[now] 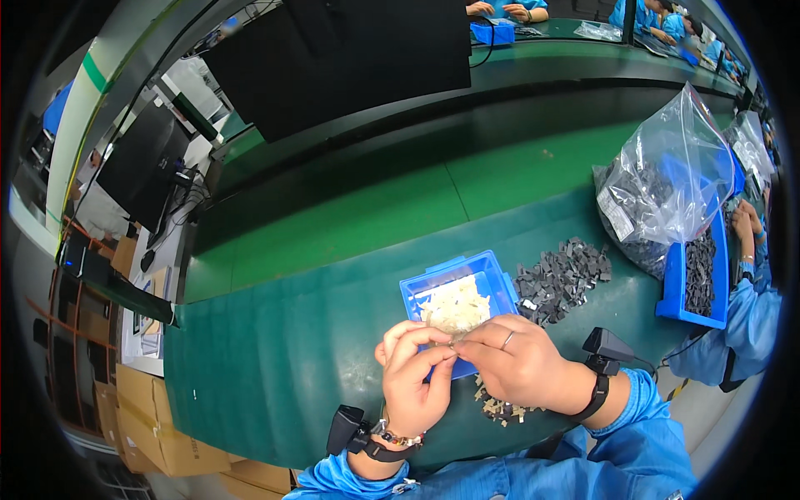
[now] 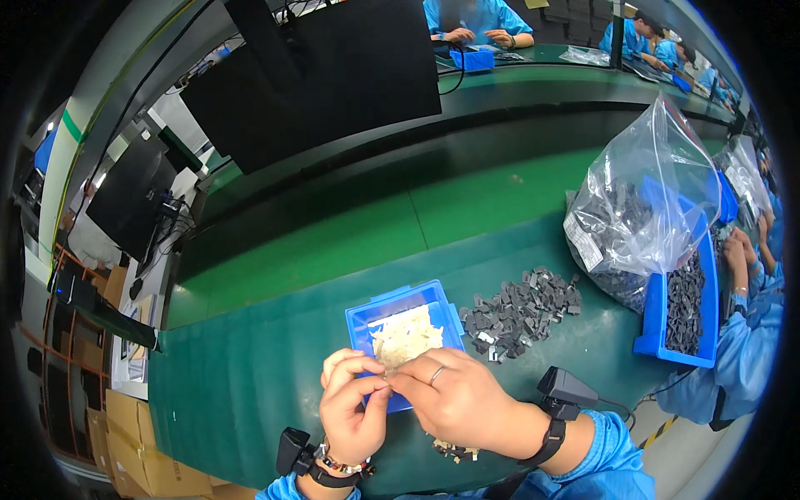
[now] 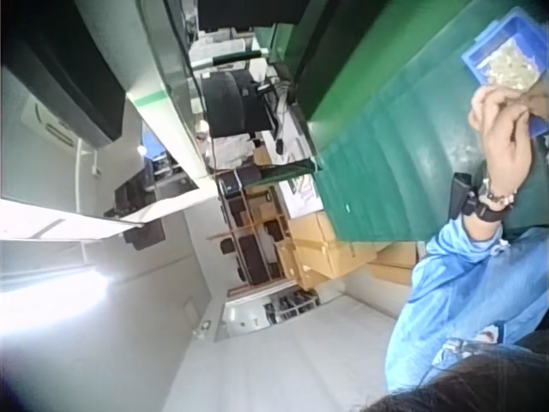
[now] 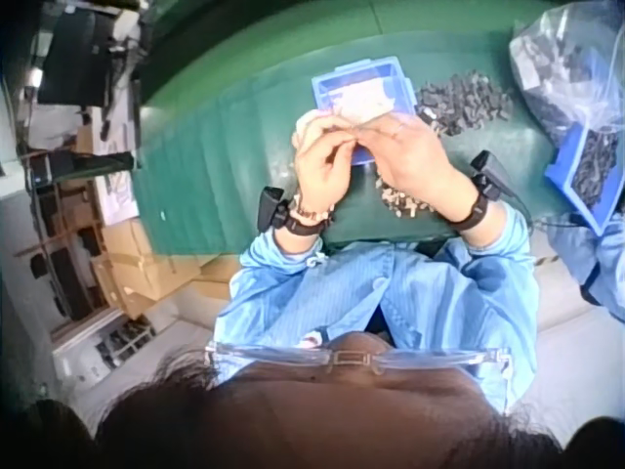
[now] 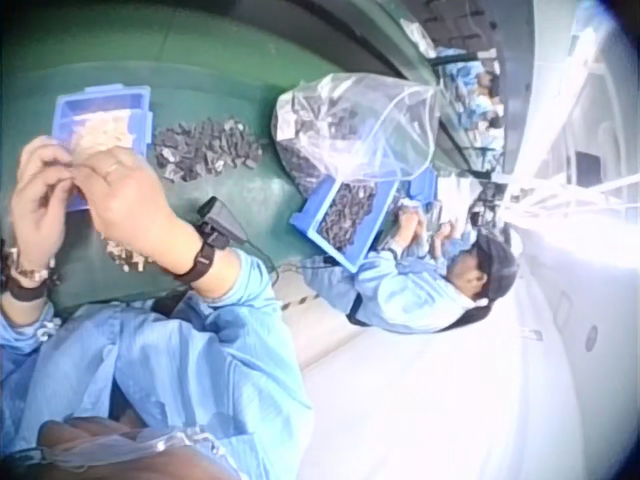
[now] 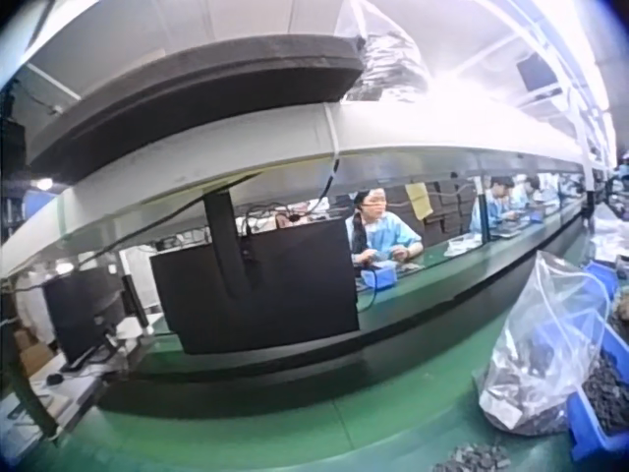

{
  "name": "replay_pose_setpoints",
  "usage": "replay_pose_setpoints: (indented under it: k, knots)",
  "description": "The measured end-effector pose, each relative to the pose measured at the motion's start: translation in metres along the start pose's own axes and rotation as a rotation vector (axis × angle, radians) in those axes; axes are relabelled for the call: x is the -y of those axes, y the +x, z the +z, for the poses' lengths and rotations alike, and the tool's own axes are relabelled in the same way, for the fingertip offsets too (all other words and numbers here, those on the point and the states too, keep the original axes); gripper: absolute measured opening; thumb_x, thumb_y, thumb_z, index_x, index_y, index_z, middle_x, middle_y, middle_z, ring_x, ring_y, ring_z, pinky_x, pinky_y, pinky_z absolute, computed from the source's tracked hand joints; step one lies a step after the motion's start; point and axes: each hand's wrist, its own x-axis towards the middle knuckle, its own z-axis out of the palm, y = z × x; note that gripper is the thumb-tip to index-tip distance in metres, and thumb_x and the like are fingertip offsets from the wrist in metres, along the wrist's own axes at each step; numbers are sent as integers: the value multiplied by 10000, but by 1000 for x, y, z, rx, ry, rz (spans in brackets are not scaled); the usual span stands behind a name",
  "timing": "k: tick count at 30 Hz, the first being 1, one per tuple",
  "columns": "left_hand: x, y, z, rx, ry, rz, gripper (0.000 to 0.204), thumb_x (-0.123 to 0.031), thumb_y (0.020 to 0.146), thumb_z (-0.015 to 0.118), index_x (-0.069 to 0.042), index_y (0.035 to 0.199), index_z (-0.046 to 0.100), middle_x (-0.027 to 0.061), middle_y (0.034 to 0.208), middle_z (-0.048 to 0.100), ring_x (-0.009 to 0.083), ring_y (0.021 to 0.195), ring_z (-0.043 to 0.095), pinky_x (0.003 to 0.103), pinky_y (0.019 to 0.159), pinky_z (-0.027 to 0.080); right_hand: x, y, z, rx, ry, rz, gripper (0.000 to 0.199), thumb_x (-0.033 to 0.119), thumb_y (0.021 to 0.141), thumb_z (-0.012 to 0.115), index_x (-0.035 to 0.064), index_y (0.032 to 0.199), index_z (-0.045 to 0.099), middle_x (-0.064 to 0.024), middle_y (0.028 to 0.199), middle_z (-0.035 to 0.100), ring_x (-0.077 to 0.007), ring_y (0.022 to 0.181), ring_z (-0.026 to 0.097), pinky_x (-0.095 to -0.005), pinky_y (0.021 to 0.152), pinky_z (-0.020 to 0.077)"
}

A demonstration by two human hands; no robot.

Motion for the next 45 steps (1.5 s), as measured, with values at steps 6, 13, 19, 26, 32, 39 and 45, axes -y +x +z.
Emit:
replay_pose_setpoints:
  k: [6, 13, 19, 26, 32, 39, 45]
  knots:
    - [-7, 2, -3, 47, 118, 14, 77, -9, 717, 730, -47, 762, 680, 76, 975, 620, 332, 1080, 514, 435, 952, 383, -2, -1, -2, 44, -14, -5, 292, 28, 669, 678, 22, 960, 685, -72, 896, 658, -255, 802, 642, -367, 729, 523]
    - [-6, 3, -5, 64, 105, 0, 69, -15, 749, 716, -42, 801, 679, 78, 964, 620, 329, 1043, 530, 429, 942, 388, -7, 1, -6, -12, -68, 70, 258, 11, 666, 669, 27, 923, 677, -75, 870, 635, -260, 792, 632, -391, 701, 507]
    - [-1, 2, -1, 10, 52, -44, 45, -23, 791, 708, -27, 823, 677, 78, 944, 626, 306, 1020, 548, 426, 932, 401, -14, -4, -5, -33, -55, 77, 289, -22, 654, 669, 17, 939, 687, -90, 899, 648, -272, 793, 636, -398, 697, 510]
    - [-2, 3, -1, 30, 51, -18, 73, -14, 762, 729, -29, 827, 698, 74, 937, 630, 298, 1020, 551, 415, 927, 410, -5, 5, -11, -17, 178, 151, 148, 5, 744, 702, 4, 891, 688, -103, 912, 678, -293, 818, 643, -389, 739, 528]
    - [-4, 2, -3, 47, 107, 11, 116, -39, 715, 773, -39, 815, 714, 70, 924, 632, 301, 1040, 543, 415, 933, 401, -6, 2, -7, 44, 296, 197, 106, 19, 757, 718, 17, 857, 684, -85, 876, 667, -296, 792, 634, -385, 717, 523]
    - [-6, -2, -5, -41, 96, 23, 153, -63, 677, 810, -67, 808, 732, 49, 927, 659, 302, 1060, 536, 421, 929, 366, 0, 3, -9, -24, 372, 262, 76, 1, 769, 696, 22, 841, 688, -88, 831, 642, -273, 748, 606, -355, 676, 497]
    - [-12, -1, 0, -43, 151, 30, 130, -100, 679, 813, -129, 796, 764, -43, 931, 683, 232, 1033, 550, 376, 918, 289, -3, 1, -9, 8, 391, 231, 80, 4, 775, 695, 24, 853, 693, -90, 825, 640, -275, 750, 604, -366, 696, 498]
